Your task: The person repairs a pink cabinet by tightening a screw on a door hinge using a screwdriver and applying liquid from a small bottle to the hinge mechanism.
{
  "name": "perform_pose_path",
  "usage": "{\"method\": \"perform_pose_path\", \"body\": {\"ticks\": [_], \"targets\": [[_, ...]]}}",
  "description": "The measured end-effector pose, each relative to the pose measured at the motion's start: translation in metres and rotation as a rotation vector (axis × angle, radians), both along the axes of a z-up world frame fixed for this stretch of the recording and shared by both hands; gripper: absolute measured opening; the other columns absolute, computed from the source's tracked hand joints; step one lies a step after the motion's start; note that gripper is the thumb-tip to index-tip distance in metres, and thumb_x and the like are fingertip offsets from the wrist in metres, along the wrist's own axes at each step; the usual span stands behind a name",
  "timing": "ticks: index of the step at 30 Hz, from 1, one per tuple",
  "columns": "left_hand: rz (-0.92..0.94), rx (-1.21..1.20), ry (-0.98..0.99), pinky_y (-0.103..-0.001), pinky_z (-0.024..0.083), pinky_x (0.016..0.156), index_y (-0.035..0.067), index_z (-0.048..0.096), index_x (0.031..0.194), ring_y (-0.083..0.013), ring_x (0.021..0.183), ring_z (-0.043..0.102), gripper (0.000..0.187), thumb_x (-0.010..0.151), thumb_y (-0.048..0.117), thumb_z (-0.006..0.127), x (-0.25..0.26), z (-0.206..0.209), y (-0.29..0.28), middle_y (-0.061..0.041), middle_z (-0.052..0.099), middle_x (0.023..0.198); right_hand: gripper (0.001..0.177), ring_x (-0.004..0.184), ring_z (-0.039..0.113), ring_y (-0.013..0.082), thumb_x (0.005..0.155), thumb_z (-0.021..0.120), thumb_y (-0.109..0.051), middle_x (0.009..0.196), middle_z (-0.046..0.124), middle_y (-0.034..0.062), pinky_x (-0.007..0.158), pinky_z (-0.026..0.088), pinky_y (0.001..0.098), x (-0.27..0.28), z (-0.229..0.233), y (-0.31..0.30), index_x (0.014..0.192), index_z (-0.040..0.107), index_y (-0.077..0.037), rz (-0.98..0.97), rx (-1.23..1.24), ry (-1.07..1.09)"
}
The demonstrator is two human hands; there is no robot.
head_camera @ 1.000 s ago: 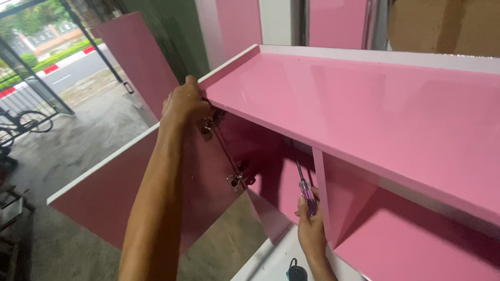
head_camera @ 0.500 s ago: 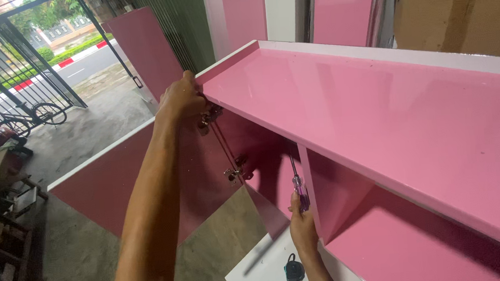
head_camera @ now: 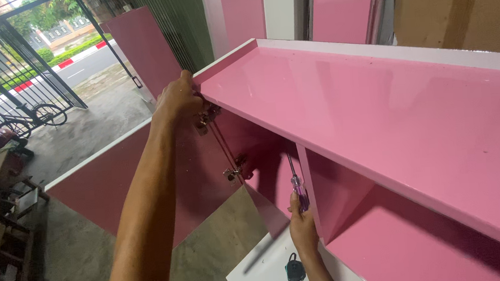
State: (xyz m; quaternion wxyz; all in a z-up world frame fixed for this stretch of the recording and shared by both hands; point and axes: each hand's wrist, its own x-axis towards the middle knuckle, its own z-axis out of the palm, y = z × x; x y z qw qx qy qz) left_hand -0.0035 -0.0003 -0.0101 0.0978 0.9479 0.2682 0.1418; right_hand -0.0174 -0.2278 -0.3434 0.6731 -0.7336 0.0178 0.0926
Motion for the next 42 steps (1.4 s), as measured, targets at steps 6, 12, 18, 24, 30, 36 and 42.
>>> {"method": "perform_pose_path", "body": {"ticks": [6, 12, 18, 24, 30, 36, 42], "targets": [[-0.019, 0.022, 0.014, -0.051, 0.048, 0.082, 0.011, 0.05, 0.117, -0.0384, 0.102, 0.064, 0.035, 0.084, 0.012, 0.059, 0.001, 0.0, 0.0, -0.016, 0.067, 0.114, 0.073, 0.106, 0.078, 0.023, 0.093, 0.041, -0.062, 0.104, 0.08, 0.0152, 0.089, 0.054, 0.0368, -0.007, 0.015, -0.004, 0.149, 0.058, -0.019, 0.018, 0.025, 0.015], [0.026, 0.023, 0.011, -0.049, 0.046, 0.087, 0.018, 0.051, 0.115, -0.0388, 0.107, 0.064, 0.036, 0.081, 0.016, 0.062, 0.005, -0.004, 0.007, -0.012, 0.069, 0.113, 0.082, 0.113, 0.074, 0.0283, 0.093, 0.037, -0.069, 0.111, 0.081, 0.0139, 0.098, 0.05, 0.0385, 0.006, -0.004, 0.004, 0.113, 0.076, 0.001, 0.021, -0.036, 0.078], [-0.021, 0.127, 0.036, -0.055, 0.05, 0.083, 0.013, 0.044, 0.133, -0.0438, 0.103, 0.066, 0.055, 0.083, 0.023, 0.065, 0.004, -0.01, 0.012, -0.017, 0.07, 0.11, 0.08, 0.115, 0.072, 0.0254, 0.092, 0.034, -0.068, 0.113, 0.078, 0.0153, 0.097, 0.049, 0.0384, 0.004, 0.0, -0.001, 0.146, 0.061, -0.015, 0.07, 0.006, 0.056], [-0.069, 0.211, 0.025, -0.059, 0.051, 0.08, 0.016, 0.028, 0.152, -0.0472, 0.094, 0.067, 0.072, 0.086, 0.02, 0.057, -0.008, -0.015, 0.01, -0.019, 0.07, 0.1, 0.071, 0.105, 0.077, 0.0252, 0.096, 0.038, -0.059, 0.127, 0.072, 0.0038, 0.091, 0.052, 0.0354, 0.0, 0.011, -0.005, 0.158, 0.043, -0.026, 0.057, 0.106, -0.045], [-0.046, 0.067, 0.066, -0.048, 0.048, 0.103, 0.026, 0.051, 0.148, -0.0286, 0.126, 0.063, 0.076, 0.083, 0.059, 0.071, -0.079, -0.013, 0.083, -0.002, 0.069, 0.135, 0.048, 0.091, 0.07, 0.0223, 0.101, 0.052, -0.036, 0.126, 0.065, 0.0103, 0.075, 0.065, 0.0325, 0.016, -0.019, 0.006, 0.138, 0.056, -0.006, -0.06, 0.294, -0.397], [0.244, 0.247, 0.13, -0.058, 0.037, 0.109, 0.023, 0.054, 0.148, -0.0323, 0.123, 0.067, 0.083, 0.085, 0.077, 0.052, -0.235, -0.034, 0.131, 0.0, 0.08, 0.12, 0.048, 0.085, 0.073, 0.0265, 0.101, 0.05, -0.043, 0.118, 0.066, 0.0062, 0.082, 0.057, 0.0351, 0.012, -0.012, 0.003, 0.14, 0.053, -0.016, 0.0, 0.219, -0.259], [0.099, -0.306, -0.568, -0.051, 0.055, 0.085, 0.008, 0.051, 0.15, -0.0381, 0.115, 0.063, 0.063, 0.093, 0.026, 0.072, -0.27, -0.068, 0.117, -0.028, 0.058, 0.134, 0.038, 0.114, 0.063, 0.0276, 0.1, 0.061, -0.027, 0.126, 0.07, 0.0112, 0.093, 0.052, 0.0367, -0.018, 0.0, -0.002, 0.134, 0.059, -0.011, -0.021, 0.092, -0.657]]}}
